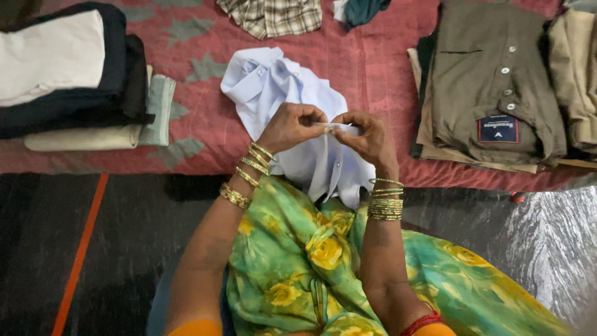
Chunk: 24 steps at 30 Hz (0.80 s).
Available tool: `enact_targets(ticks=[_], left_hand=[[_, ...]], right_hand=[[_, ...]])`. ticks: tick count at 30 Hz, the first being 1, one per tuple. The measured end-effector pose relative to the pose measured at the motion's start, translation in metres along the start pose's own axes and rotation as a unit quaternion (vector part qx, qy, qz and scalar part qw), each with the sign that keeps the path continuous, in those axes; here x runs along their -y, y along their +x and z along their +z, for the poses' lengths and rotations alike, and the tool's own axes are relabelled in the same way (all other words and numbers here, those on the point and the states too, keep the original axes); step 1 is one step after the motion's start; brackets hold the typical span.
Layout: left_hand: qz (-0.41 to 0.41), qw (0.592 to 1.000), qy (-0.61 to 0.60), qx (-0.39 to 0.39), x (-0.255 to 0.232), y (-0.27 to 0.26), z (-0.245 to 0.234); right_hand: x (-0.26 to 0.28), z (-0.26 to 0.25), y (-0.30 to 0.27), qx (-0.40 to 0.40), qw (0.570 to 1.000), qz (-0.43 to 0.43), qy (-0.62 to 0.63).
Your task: The person folds a white long-sleeved shirt on a red patterned surface. They align the collar and sleeves, fold the shirt in half, and smooth the fabric with both hands.
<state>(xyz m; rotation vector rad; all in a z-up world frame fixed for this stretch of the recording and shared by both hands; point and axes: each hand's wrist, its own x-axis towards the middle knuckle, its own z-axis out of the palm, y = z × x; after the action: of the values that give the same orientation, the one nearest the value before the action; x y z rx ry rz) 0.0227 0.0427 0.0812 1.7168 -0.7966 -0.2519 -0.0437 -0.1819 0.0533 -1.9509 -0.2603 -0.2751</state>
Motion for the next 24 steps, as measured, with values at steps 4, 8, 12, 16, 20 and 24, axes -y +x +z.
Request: enact_targets(ticks=[4,8,12,16,20,24], left_hand=[[0.019,0.999,0.042,-0.001,0.015,0.001,0.0],[0.036,0.999,-0.023,-0.006,0.029,0.004,0.006],[0.056,0.997,-0.043,-0.017,0.028,0.008,0.011],[0.071,0.997,0.005,-0.042,0.028,0.015,0.016],[0.096,0.992,0.01,-0.077,0.032,0.02,0.021],[0.076,0.994,0.001,-0.073,0.037,0.023,0.022]], right_hand=[[-0.015,0.006,0.002,0.015,0.992,-0.02,0.122],[-0.016,0.004,-0.004,-0.003,0.988,0.035,0.148],[-0.003,0.002,-0.001,-0.023,0.989,0.026,0.143],[0.003,0.003,0.001,-0.047,0.988,0.022,0.145],[0.001,0.007,0.003,-0.071,0.987,0.011,0.147],[-0.003,0.007,0.004,-0.085,0.982,0.038,0.165]])
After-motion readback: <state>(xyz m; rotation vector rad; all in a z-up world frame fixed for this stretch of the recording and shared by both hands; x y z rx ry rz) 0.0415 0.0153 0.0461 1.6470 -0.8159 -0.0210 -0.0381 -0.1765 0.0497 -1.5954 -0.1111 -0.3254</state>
